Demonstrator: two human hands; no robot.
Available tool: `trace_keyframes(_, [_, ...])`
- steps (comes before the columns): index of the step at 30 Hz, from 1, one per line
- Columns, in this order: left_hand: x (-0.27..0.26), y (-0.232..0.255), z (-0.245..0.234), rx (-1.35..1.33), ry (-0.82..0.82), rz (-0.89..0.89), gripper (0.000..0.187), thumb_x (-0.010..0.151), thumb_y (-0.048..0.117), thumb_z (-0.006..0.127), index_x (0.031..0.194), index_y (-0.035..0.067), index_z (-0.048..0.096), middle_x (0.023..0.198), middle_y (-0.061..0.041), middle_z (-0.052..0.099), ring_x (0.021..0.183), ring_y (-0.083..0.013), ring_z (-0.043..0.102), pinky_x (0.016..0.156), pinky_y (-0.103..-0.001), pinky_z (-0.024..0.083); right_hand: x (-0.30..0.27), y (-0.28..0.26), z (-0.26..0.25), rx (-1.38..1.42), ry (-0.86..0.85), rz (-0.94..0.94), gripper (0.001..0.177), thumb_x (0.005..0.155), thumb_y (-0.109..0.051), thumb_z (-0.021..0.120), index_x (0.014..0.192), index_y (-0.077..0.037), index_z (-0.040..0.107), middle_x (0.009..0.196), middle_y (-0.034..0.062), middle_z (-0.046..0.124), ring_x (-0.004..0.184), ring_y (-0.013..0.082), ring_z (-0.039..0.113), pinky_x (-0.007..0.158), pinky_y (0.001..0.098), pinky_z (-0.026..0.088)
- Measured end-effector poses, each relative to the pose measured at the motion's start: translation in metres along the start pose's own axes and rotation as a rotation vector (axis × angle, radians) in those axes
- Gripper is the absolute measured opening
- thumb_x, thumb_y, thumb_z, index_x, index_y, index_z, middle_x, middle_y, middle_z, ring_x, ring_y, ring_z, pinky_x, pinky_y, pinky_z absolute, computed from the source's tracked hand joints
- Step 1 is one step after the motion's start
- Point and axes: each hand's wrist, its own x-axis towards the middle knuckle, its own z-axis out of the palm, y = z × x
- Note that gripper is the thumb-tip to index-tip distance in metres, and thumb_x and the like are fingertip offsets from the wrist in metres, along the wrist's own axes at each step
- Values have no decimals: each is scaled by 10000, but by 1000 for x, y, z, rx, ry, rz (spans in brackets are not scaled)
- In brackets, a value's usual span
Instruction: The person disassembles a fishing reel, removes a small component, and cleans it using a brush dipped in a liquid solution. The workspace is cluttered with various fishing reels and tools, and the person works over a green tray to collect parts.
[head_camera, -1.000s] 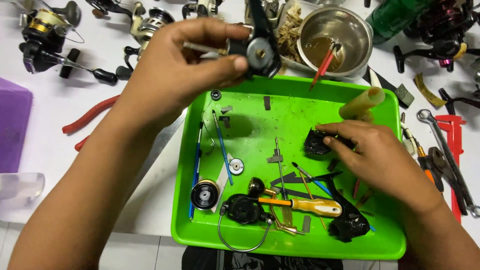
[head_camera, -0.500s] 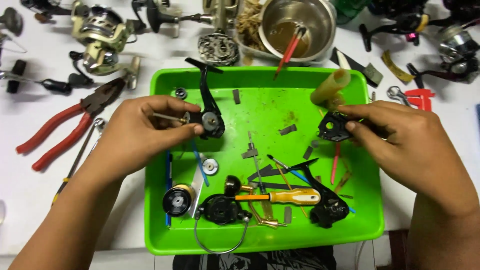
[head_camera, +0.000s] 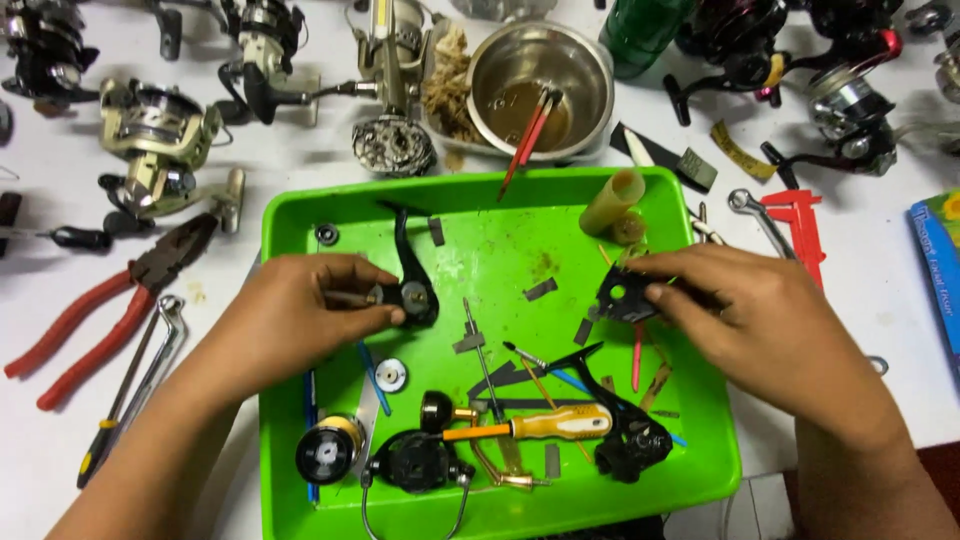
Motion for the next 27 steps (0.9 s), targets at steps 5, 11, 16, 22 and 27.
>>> trace_keyframes(5, [6, -8, -3, 312, -17, 127, 276, 743, 320, 878, 1008, 249, 850, 1002, 71, 880, 932, -70, 837, 860, -234, 629, 13, 1, 8, 38, -42, -101, 292, 918, -168, 682, 1199, -146, 755, 1113, 57, 803, 979, 218, 773, 885, 358, 562])
trace_keyframes(11, [9, -9, -10, 539, 21, 225, 370, 774, 433, 827, 1105, 275, 779, 1058, 51, 829, 961, -185, 790, 818, -350, 585, 35, -2, 48, 145, -205, -211, 341, 911, -83, 665, 1247, -94, 721, 1108, 123, 789, 950, 297, 772, 893, 413, 587])
trace_keyframes(16, [0, 20, -25, 719, 66, 194, 447, 834, 584, 712, 1209, 340, 698, 1113, 39, 759, 1021, -274, 716, 820, -473, 567, 47, -6, 56, 33, -341, -224, 408, 881, -64, 621, 1280, -117, 688, 1093, 116, 798, 870, 344, 777, 751, 500, 600])
trace_keyframes(22, [15, 58, -43, 546, 274, 597, 339, 877, 416, 693, 1157, 236, 751, 1100, 30, 804, 935, -252, 751, 759, -459, 574, 99, -2, -11, -213, 51, -416, 440, 813, -65, 714, 1243, -157, 722, 1123, 59, 787, 891, 215, 771, 623, 392, 596])
trace_keyframes(27, [55, 89, -37, 535, 268, 830, 220, 905, 204, 696, 1109, 128, 730, 911, -92, 695, 883, -331, 660, 740, -478, 512, 187, 32, -3, -316, -46, -449, 245, 899, -189, 746, 1142, -196, 780, 887, 45, 674, 838, 326, 672, 507, 513, 496])
